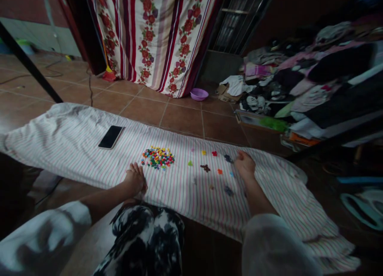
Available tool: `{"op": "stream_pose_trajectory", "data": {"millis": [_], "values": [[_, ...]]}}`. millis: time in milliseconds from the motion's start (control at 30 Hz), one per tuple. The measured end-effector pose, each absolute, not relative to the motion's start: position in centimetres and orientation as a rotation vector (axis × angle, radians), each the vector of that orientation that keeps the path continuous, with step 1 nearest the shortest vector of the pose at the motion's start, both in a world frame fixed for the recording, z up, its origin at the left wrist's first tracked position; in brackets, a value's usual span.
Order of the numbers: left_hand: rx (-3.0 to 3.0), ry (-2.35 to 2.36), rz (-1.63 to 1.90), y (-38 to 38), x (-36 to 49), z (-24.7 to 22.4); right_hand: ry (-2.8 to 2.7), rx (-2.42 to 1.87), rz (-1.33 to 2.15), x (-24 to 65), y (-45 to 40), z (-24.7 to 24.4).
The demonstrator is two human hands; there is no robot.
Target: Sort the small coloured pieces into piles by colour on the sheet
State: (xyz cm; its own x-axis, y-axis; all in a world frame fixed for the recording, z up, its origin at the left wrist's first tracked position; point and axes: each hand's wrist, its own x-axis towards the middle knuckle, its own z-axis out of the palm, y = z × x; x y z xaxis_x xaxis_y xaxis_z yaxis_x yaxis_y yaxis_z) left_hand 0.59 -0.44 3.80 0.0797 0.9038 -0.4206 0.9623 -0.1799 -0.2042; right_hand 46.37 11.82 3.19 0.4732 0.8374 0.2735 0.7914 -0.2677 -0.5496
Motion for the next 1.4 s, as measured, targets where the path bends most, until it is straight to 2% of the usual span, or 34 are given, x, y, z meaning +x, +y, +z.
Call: {"op": "stream_pose_trajectory", "data": {"millis": [167, 367, 533, 1067, 1400], "values": [[2.164, 1.939, -0.665, -0.3, 0.5, 3.6, -1.546, -1.787, 0.161, 35.7, 9.8, 4.5], [2.129, 1.953, -0.640, -0.2, 0.5, 3.1, -1.910, -1.401, 0.531, 22.4, 4.9, 2.1], [2.125, 1.961, -0.605, -0.2, 0.5, 2.7, -2.125, -1.395, 0.666, 15.5, 2.5, 1.2], [2.115, 1.953, -0.571, 0.0, 0.5, 2.7, -2.307, -1.727, 0.466, 8.5, 3.9, 3.1], [2.240, 1.944, -0.648, -1.0, 0.6, 4.4, -2.185, -1.621, 0.505, 9.5, 2.7, 4.1]]}}
